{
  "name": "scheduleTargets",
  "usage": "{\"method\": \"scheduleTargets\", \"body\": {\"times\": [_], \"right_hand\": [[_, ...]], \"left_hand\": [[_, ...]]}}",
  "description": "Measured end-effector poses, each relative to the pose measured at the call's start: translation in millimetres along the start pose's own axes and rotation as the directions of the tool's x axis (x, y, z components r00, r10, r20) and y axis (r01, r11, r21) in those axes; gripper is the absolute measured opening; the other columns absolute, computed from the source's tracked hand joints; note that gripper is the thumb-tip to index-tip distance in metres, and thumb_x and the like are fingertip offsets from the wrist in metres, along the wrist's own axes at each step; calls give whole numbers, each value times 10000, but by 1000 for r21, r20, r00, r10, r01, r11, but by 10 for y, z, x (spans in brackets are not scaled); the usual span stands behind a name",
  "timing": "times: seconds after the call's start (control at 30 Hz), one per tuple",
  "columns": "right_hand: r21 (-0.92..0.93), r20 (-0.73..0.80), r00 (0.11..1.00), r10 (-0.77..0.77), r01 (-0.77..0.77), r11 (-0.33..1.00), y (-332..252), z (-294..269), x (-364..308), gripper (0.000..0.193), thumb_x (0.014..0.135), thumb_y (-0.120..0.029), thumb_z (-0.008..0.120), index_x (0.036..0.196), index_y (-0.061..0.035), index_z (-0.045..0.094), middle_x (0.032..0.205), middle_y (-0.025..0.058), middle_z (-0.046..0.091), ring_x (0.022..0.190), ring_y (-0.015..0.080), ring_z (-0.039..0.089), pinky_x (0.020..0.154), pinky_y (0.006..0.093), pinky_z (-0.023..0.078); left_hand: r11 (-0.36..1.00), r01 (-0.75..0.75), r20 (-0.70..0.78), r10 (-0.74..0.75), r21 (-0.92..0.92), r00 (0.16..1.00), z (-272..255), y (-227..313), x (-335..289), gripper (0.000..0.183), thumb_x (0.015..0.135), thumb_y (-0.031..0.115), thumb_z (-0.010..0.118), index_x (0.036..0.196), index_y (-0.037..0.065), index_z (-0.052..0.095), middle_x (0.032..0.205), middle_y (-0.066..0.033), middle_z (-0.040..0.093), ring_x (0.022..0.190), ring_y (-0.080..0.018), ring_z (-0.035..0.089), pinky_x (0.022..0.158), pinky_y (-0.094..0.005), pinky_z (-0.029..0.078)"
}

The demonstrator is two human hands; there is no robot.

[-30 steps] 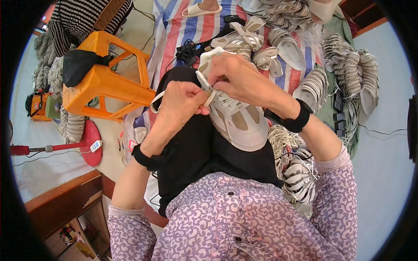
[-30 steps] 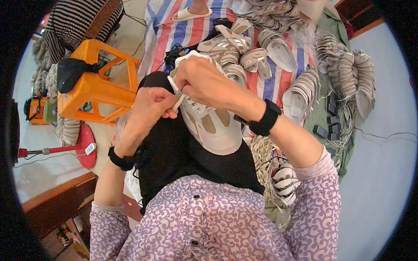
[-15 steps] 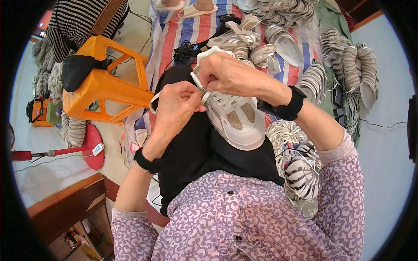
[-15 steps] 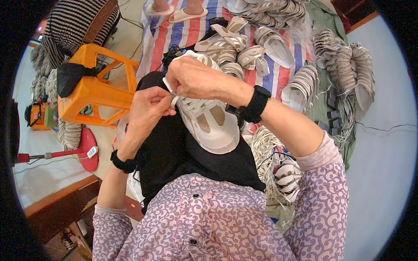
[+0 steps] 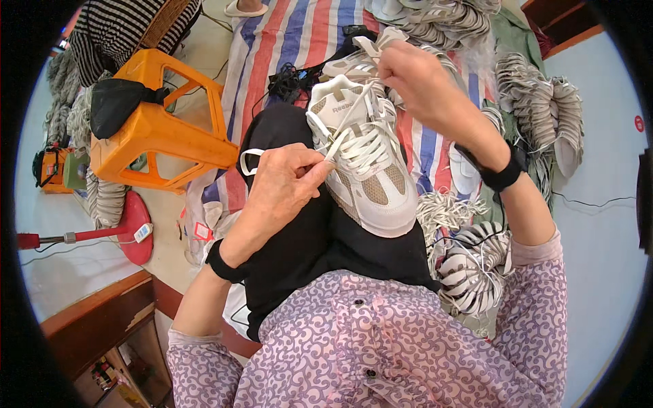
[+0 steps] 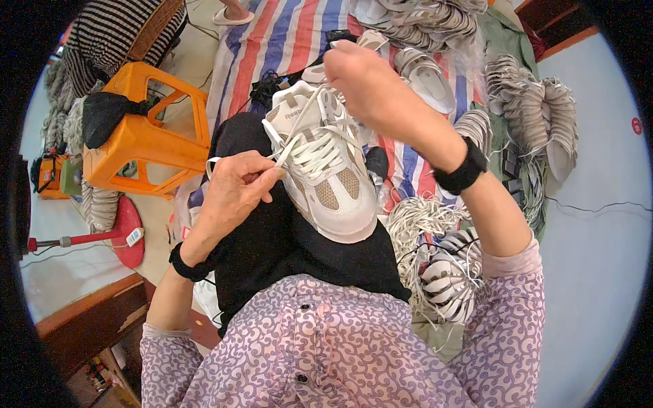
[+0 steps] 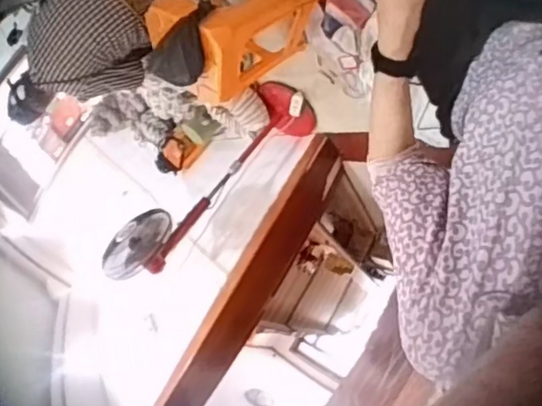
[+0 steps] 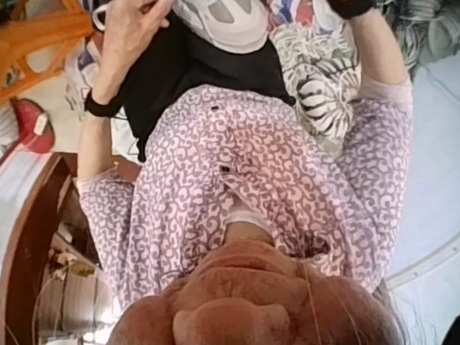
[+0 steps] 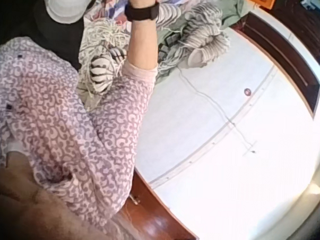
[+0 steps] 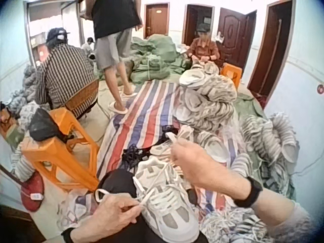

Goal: Insert and arrange shoelaces on a white sneaker.

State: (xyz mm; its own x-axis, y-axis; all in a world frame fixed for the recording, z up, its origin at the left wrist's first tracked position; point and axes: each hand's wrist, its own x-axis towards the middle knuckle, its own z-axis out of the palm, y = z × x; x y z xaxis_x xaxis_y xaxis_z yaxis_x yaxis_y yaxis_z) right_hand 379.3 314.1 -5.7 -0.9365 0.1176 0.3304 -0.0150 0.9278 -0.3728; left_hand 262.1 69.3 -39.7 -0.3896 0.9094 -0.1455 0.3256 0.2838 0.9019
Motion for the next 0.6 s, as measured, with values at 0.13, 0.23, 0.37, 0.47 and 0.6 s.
{"method": "scheduleTargets", "body": {"times": [0.13, 0.23, 0.37, 0.47, 0.6], "right_hand": [[848, 374, 889, 263, -443, 290, -155, 50, -30, 153, 970, -154, 619, 997, -6, 590, 1024, 135, 684, 925, 241, 711, 763, 325, 572], [905, 393, 890, 230, -330, -270, -235, 290, -1, 185, 1009, -195, 580, 1022, -11, 591, 1018, 160, 703, 994, 305, 709, 837, 352, 587], [962, 206, 964, 169, -168, -217, 238, 319, 93, 216, 1019, -172, 541, 995, 31, 612, 1015, 164, 701, 986, 280, 696, 885, 363, 571], [981, -55, 954, 295, -3, 192, 906, -166, 152, 197, 1005, -171, 563, 1042, -1, 656, 1006, 80, 693, 912, 133, 662, 819, 282, 539], [825, -320, 898, 302, 108, 555, 1566, -1156, 250, 158, 968, -151, 606, 873, -26, 621, 840, 71, 637, 875, 213, 665, 849, 342, 527]], "left_hand": [[989, -23, -43, 17, -146, 999, -116, -56, 48, 146, 881, 107, 705, 892, -38, 711, 867, -36, 614, 596, -91, 606, 518, -247, 473], [994, -38, 20, 40, -99, 999, -257, -33, 118, 143, 880, 108, 708, 873, -35, 703, 918, -27, 574, 619, -79, 585, 543, -228, 465], [984, -133, 141, 116, 122, 983, -501, -46, 192, 110, 840, 117, 732, 858, 9, 721, 942, -29, 546, 664, -99, 534, 565, -248, 418], [960, -222, 192, 189, 168, 963, -552, -23, 257, 105, 819, 116, 737, 880, 31, 733, 950, -39, 552, 705, -119, 525, 590, -252, 415], [975, -203, 134, 189, 96, 973, -456, -12, 299, 160, 804, 89, 738, 958, 48, 734, 930, -37, 561, 699, -114, 523, 599, -243, 417]]}}
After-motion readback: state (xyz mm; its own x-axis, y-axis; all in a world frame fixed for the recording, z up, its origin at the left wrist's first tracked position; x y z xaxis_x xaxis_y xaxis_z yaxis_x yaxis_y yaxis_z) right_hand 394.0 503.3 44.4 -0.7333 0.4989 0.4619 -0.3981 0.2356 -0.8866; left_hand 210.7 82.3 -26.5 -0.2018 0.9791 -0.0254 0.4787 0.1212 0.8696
